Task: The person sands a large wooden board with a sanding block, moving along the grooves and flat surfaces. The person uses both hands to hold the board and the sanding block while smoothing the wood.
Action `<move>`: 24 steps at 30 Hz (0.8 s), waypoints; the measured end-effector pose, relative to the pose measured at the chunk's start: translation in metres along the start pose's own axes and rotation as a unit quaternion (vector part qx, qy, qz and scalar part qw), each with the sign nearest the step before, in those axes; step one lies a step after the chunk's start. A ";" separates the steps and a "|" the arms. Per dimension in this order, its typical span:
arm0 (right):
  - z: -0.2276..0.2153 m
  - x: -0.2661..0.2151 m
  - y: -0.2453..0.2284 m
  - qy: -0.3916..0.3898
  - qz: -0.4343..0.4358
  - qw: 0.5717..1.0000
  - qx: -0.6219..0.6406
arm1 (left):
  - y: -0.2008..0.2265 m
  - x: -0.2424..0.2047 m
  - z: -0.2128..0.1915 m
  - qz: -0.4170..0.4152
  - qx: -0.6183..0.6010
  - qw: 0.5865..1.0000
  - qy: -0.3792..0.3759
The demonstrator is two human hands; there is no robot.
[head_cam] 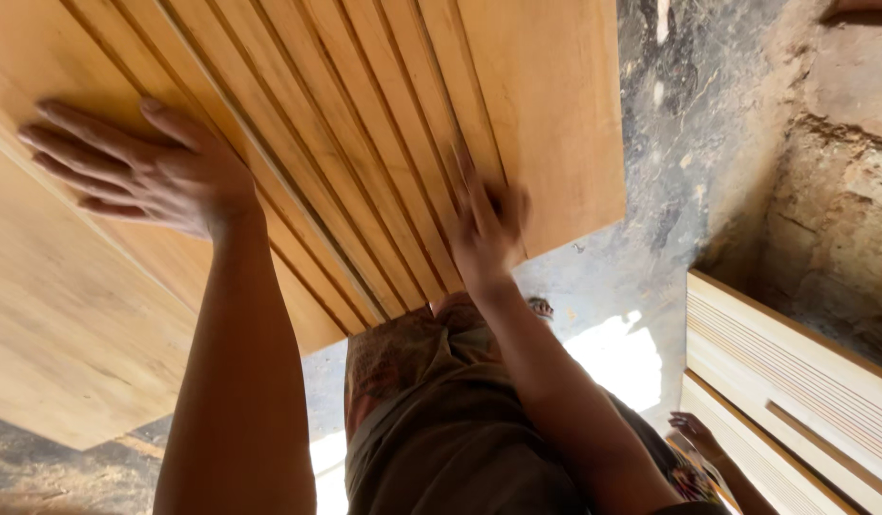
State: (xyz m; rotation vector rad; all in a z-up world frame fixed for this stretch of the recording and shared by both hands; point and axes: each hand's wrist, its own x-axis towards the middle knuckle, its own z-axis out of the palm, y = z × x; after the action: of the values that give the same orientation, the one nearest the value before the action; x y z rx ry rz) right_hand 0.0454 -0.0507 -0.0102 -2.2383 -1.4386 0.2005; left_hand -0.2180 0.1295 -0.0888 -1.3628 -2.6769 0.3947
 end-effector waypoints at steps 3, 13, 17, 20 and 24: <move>-0.075 -0.079 0.021 -0.052 -0.011 0.999 -0.007 | -0.006 -0.004 -0.010 -0.007 0.012 1.000 -0.010; -0.049 -0.100 0.016 -0.073 -0.030 0.979 0.187 | -0.006 -0.009 -0.028 -0.016 0.055 0.995 -0.081; -0.040 -0.107 0.013 -0.073 -0.063 0.990 0.103 | 0.002 -0.006 -0.027 -0.022 0.007 0.996 -0.092; -0.052 -0.107 0.004 -0.070 -0.090 0.991 0.065 | -0.004 -0.008 -0.027 -0.033 0.009 0.994 -0.108; -0.021 -0.060 -0.012 -0.028 -0.101 0.994 0.034 | 0.007 -0.002 -0.031 -0.017 0.023 0.998 -0.055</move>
State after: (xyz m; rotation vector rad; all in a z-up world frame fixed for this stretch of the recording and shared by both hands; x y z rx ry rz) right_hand 0.0170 -0.1060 0.0063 -2.0325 -1.6493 0.2427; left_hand -0.2051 0.1373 -0.0612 -1.3179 -2.7566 0.5398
